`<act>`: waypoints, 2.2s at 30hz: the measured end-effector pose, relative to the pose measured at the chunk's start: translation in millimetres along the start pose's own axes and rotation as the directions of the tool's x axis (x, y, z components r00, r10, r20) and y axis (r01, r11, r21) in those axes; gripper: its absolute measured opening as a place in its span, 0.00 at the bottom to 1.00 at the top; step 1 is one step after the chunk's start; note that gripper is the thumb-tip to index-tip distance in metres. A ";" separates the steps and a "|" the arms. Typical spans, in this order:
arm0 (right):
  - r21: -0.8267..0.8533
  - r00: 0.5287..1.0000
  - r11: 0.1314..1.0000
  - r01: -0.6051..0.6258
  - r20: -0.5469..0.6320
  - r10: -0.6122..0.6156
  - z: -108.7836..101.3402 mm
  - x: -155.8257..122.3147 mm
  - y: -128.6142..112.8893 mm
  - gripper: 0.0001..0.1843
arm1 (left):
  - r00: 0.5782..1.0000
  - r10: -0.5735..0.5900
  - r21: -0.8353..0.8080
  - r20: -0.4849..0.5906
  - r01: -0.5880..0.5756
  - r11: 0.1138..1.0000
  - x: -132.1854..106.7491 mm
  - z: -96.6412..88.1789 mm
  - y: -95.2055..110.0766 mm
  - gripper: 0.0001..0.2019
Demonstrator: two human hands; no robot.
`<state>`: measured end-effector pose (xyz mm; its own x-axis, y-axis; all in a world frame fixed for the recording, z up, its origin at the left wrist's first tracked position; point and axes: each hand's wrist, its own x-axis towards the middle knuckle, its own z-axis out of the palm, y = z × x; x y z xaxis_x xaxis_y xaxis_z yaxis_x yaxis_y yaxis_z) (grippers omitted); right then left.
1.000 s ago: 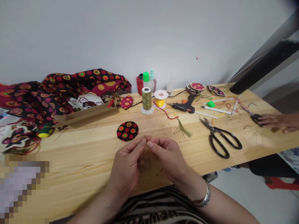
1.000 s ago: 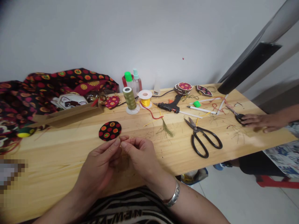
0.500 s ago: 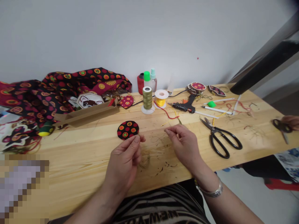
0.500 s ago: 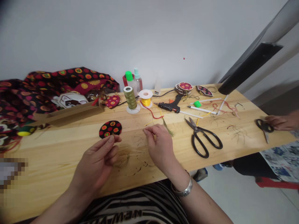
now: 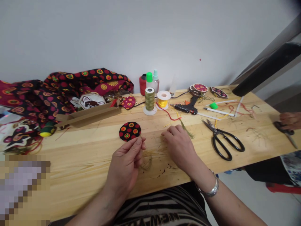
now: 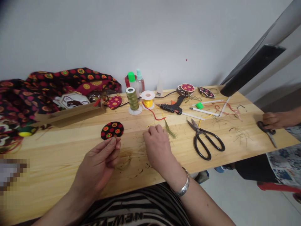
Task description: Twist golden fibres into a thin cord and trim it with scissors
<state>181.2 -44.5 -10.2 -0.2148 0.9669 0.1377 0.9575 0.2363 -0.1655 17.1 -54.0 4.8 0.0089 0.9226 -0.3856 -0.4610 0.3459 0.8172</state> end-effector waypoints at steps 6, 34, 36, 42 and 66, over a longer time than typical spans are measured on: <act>0.012 1.000 1.000 0.006 -0.010 -0.006 3.6 2.4 4.6 0.07 | 1.000 -0.007 -0.007 -0.002 0.007 1.000 0.6 0.6 -0.1 0.07; 0.590 0.985 0.808 -0.002 -0.138 0.103 -3.8 3.5 10.3 0.06 | 0.999 -0.048 0.008 0.009 0.048 0.999 0.0 2.7 -1.6 0.07; 0.702 0.983 0.709 -0.060 -0.084 0.166 -6.0 3.3 7.1 0.05 | 0.998 -0.056 0.024 0.024 0.055 0.998 -0.3 3.2 -2.0 0.06; 0.864 0.960 0.461 -0.204 0.084 0.268 -12.8 2.2 -3.4 0.05 | 0.993 -0.093 0.075 0.068 0.088 0.993 -0.1 1.9 -1.6 0.09; 0.945 0.938 0.046 -0.324 0.314 0.144 -24.3 -3.0 -11.6 0.05 | 0.907 0.281 0.513 0.315 -0.412 0.753 -9.2 -0.4 -3.2 0.08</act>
<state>175.4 -52.5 15.1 -0.1241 0.9716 -0.2014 -0.0683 -0.2109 -0.9751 18.1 -63.6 5.5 0.1575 0.9874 0.0151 0.1046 -0.0319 0.9940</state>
